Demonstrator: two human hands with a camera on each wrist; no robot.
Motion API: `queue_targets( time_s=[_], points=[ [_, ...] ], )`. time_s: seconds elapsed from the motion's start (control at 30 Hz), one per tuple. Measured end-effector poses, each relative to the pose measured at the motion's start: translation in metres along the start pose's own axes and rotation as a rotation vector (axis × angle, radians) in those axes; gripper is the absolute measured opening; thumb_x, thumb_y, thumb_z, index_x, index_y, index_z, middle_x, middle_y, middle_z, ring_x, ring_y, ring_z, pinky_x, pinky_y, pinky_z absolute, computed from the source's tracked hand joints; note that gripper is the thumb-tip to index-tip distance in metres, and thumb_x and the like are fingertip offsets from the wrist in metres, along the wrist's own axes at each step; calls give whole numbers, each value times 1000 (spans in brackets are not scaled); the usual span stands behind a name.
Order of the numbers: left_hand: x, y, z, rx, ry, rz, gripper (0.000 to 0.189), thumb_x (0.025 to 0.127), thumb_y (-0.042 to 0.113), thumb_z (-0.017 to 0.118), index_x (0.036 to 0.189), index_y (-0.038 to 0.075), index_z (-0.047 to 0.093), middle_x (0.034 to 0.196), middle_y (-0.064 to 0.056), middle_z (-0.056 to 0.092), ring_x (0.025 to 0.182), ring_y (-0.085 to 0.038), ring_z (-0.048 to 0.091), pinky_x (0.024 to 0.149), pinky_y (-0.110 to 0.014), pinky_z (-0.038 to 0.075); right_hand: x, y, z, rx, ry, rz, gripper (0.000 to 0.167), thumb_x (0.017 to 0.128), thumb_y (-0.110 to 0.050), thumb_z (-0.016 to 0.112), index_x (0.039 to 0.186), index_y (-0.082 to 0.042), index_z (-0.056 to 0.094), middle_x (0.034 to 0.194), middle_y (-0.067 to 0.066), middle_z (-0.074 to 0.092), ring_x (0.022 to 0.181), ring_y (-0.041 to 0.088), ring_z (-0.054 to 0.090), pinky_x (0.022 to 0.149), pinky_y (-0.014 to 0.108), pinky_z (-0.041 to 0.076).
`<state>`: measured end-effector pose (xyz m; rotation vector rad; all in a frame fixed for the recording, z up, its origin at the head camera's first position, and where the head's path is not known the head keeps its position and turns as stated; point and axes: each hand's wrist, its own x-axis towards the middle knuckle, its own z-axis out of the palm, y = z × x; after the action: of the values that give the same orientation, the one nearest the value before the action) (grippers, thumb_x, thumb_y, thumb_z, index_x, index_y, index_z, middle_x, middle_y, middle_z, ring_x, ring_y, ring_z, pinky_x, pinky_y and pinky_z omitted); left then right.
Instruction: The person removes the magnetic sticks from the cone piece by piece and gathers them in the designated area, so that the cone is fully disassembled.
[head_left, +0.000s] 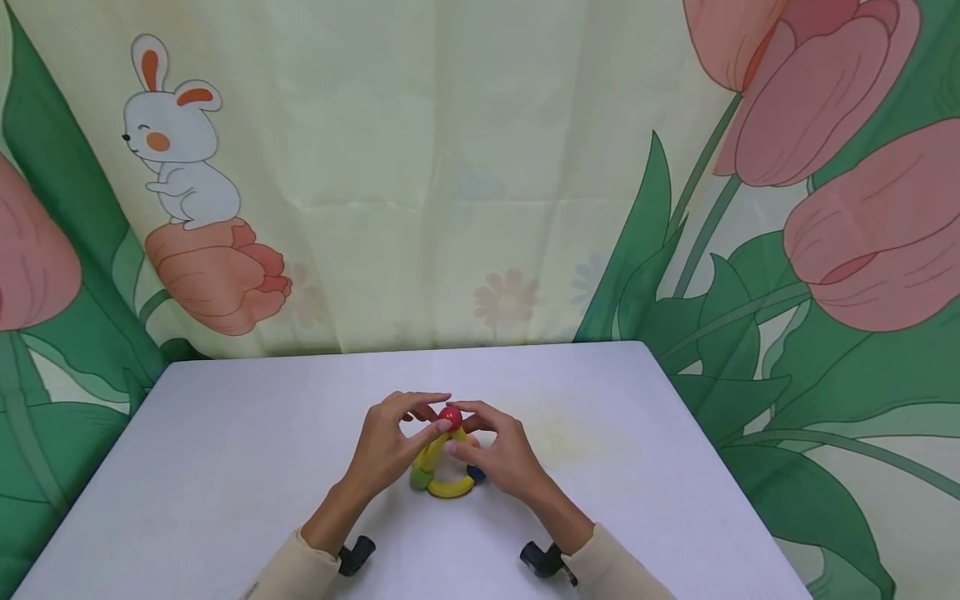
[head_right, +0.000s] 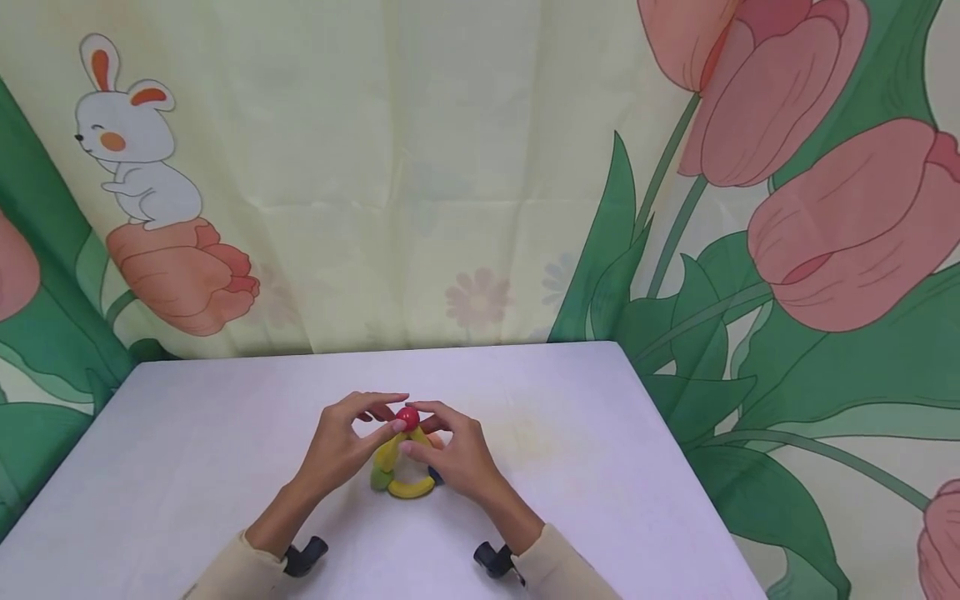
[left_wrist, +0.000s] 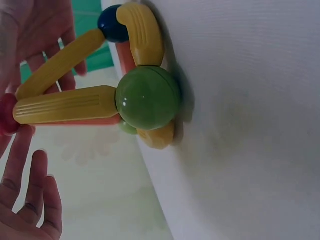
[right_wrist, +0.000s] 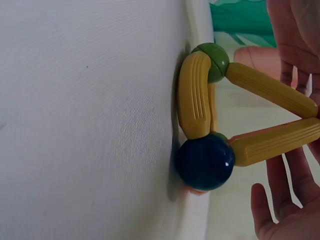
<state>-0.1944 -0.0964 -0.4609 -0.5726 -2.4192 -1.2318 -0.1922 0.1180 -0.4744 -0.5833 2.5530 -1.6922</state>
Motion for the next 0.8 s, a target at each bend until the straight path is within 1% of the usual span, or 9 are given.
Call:
queue_targets(
  time_s=[0.1,0.2,0.27,0.33,0.47,0.63,0.7,0.8],
  points=[
    [2,2,1,6,1,-2,34,89,37,87,121,29,80,92,14,78,89,-8,68,82,-40,60,3,0,2,23,1,-1,46,92,-30,85,136,-34,70,114,-6,77,111,18,69,104,58,53],
    [4,4,1,24,-2,-1,30,88,40,87,116,28,81,91,15,78,89,-4,65,80,-35,58,7,1,4,30,11,-6,39,93,-25,85,129,-31,73,109,-8,77,105,16,70,104,49,54],
    [4,5,1,36,-5,-3,30,88,41,88,114,28,82,91,15,78,90,-4,65,79,-32,57,10,2,5,34,17,-9,35,93,-24,85,126,-29,75,107,-7,77,101,15,70,105,45,55],
    [5,6,1,47,-5,-4,30,87,42,88,113,28,82,89,15,77,89,-4,65,79,-31,56,12,2,6,36,19,0,33,93,-25,84,124,-28,75,105,-6,76,98,15,69,101,39,56],
    [6,10,1,97,-8,-1,31,84,42,91,110,27,81,84,14,74,87,-4,63,76,-28,54,15,4,8,48,15,6,31,93,-26,84,124,-24,77,107,-2,78,98,16,68,96,34,57],
    [7,17,2,183,-28,-3,37,81,43,93,110,25,79,83,9,74,88,-5,54,74,-27,50,16,5,9,65,26,-1,30,93,-21,84,122,-18,78,107,3,79,97,18,67,89,28,57],
    [7,19,2,202,-29,-3,37,81,42,93,111,24,79,83,8,74,88,-6,52,72,-26,49,16,5,9,67,30,4,29,92,-20,84,121,-18,79,106,4,78,96,18,66,87,28,57],
    [6,21,3,202,-23,-10,32,84,40,91,109,23,79,82,10,73,87,-5,52,70,-25,48,16,3,9,63,27,12,29,92,-20,85,121,-19,79,106,3,78,96,18,66,86,31,59]
  ],
)
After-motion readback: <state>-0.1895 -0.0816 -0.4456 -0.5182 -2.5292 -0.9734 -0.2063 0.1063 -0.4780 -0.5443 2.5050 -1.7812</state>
